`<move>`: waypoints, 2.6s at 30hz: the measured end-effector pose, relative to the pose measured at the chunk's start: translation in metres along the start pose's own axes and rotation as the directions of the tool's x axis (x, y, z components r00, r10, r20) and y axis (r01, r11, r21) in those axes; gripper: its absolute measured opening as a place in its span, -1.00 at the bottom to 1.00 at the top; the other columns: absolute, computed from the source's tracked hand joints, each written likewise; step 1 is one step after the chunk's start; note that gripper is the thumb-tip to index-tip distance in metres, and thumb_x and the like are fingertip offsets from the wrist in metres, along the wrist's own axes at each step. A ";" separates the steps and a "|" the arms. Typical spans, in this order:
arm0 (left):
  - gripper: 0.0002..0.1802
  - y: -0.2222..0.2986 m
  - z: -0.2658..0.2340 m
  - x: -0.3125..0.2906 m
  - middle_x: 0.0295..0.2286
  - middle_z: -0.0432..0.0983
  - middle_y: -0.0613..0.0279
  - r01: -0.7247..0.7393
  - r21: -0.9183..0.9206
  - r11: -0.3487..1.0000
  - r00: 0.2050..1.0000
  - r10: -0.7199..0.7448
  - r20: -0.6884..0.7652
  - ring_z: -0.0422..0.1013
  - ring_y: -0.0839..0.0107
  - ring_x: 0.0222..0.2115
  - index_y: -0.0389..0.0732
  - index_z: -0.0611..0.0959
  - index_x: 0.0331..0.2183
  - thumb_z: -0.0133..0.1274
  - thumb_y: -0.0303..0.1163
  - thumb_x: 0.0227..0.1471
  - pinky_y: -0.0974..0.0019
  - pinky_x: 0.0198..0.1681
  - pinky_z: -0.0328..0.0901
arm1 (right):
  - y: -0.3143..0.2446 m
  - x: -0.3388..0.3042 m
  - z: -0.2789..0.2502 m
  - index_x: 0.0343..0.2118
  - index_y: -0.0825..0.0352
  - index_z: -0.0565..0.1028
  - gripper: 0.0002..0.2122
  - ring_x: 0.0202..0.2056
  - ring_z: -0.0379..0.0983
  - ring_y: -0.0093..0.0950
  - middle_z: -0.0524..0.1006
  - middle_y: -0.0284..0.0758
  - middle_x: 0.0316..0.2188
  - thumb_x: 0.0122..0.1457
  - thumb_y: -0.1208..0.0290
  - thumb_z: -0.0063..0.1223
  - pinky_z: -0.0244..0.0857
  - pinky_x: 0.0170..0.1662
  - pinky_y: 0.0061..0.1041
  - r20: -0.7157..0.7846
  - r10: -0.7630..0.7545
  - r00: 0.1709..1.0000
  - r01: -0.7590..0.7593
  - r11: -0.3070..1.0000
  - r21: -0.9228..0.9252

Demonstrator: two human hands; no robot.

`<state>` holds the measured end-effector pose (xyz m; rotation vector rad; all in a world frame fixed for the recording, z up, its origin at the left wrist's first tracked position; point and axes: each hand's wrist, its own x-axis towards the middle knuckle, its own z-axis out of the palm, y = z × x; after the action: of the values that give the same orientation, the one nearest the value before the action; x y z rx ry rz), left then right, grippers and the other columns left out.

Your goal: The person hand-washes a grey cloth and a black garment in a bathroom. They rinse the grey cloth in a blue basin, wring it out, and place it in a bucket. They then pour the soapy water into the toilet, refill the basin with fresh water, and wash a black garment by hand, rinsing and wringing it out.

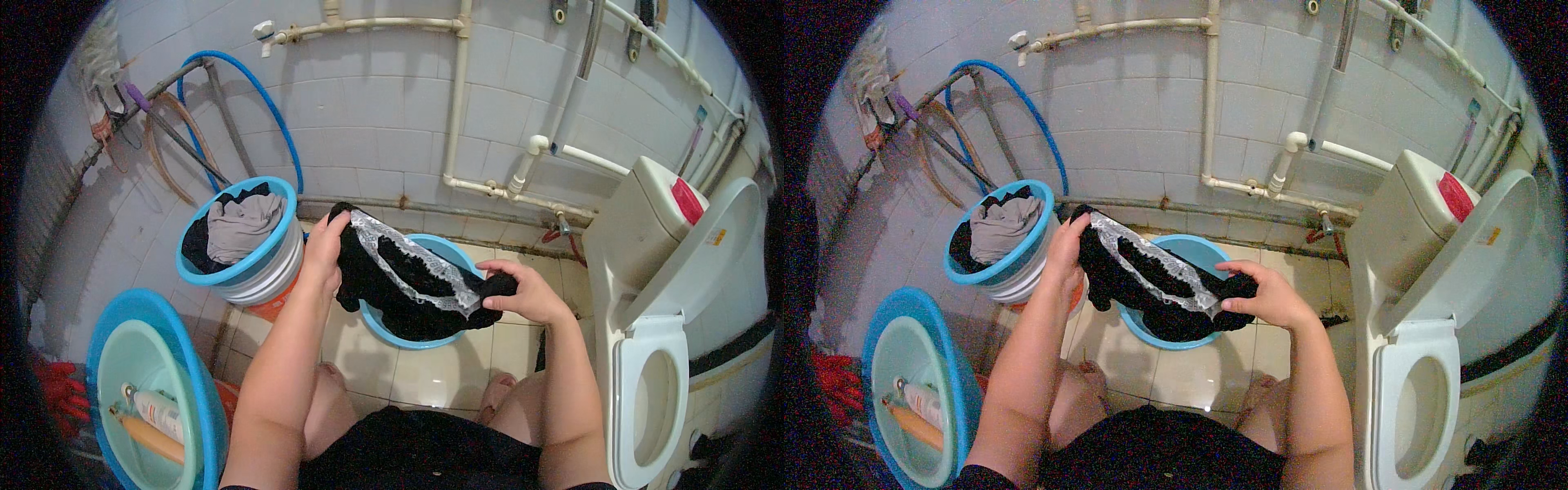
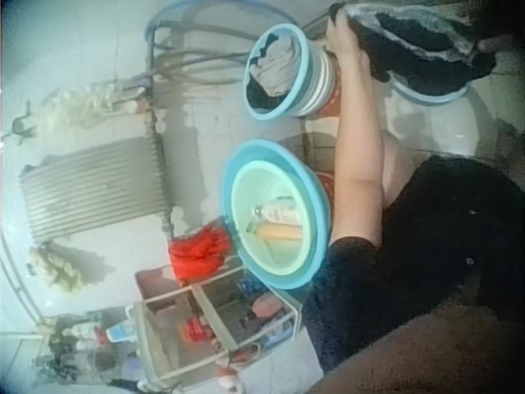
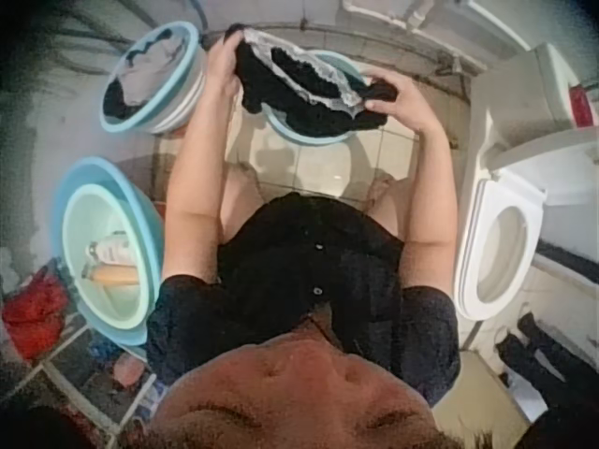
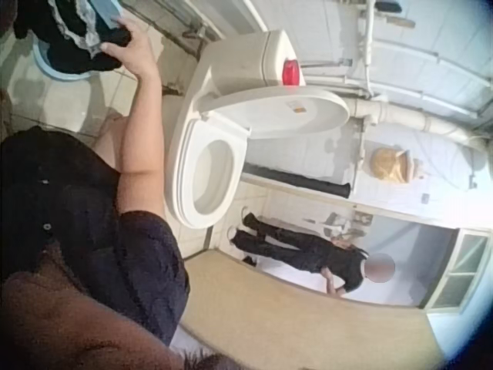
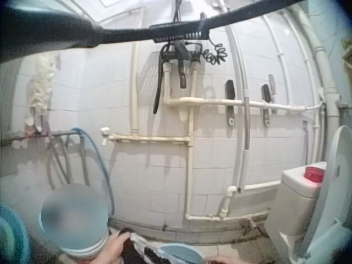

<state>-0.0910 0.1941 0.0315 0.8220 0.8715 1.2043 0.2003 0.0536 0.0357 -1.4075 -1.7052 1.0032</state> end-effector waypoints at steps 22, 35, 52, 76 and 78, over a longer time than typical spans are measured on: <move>-0.80 0.005 0.007 -0.009 -0.42 0.49 0.32 0.005 0.386 0.923 0.938 -0.138 0.319 0.38 0.54 -0.37 -0.21 0.57 -0.31 0.04 -0.49 -0.09 0.46 -0.26 0.27 | 0.015 0.008 -0.014 -0.31 0.33 0.47 -0.82 -0.42 0.41 -0.58 0.50 -0.40 -0.43 -0.03 0.57 0.04 0.28 -0.33 -0.61 -0.502 0.335 0.798 0.050 0.792 0.609; -0.77 -0.001 0.008 -0.012 -0.42 0.47 0.35 -0.147 0.533 0.833 0.956 -0.020 0.294 0.33 0.59 -0.38 -0.26 0.58 -0.32 0.04 -0.32 0.00 0.49 -0.26 0.23 | 0.022 0.005 -0.002 -0.34 0.34 0.44 -0.87 -0.39 0.31 -0.67 0.43 -0.48 -0.46 0.00 0.53 -0.06 0.18 -0.28 -0.68 -0.508 0.151 0.848 0.070 0.919 0.389; -0.77 -0.002 -0.008 0.002 -0.49 0.43 0.39 -0.012 0.177 0.984 0.991 -0.012 0.131 0.32 0.58 -0.45 -0.21 0.52 -0.36 -0.02 -0.24 0.05 0.47 -0.32 0.22 | 0.000 -0.001 0.007 -0.33 0.24 0.55 -0.80 -0.40 0.40 -0.56 0.49 -0.38 -0.45 -0.10 0.45 0.20 0.27 -0.31 -0.57 -0.209 0.035 0.977 -0.032 0.999 0.015; -0.79 0.000 0.000 -0.003 -0.46 0.44 0.40 -0.006 0.428 0.904 0.974 -0.092 0.209 0.30 0.62 -0.42 -0.23 0.54 -0.35 0.00 -0.29 0.05 0.51 -0.30 0.22 | 0.009 0.009 0.017 -0.43 0.39 0.45 -0.91 -0.38 0.32 -0.61 0.44 -0.42 -0.48 0.06 0.47 0.05 0.19 -0.25 -0.65 -0.746 -0.137 0.651 0.263 0.963 0.053; -0.79 -0.001 -0.002 -0.003 -0.44 0.44 0.39 -0.011 0.487 0.873 0.948 -0.146 0.282 0.31 0.62 -0.40 -0.24 0.54 -0.34 0.01 -0.30 0.04 0.50 -0.28 0.22 | 0.011 0.011 0.016 -0.43 0.37 0.46 -0.90 -0.39 0.30 -0.64 0.43 -0.45 -0.48 0.08 0.45 0.04 0.18 -0.26 -0.66 -0.771 -0.069 0.633 0.251 0.961 0.119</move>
<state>-0.0927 0.1915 0.0299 1.3381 0.9424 0.7634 0.1894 0.0640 0.0195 -1.2403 -1.0110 0.3587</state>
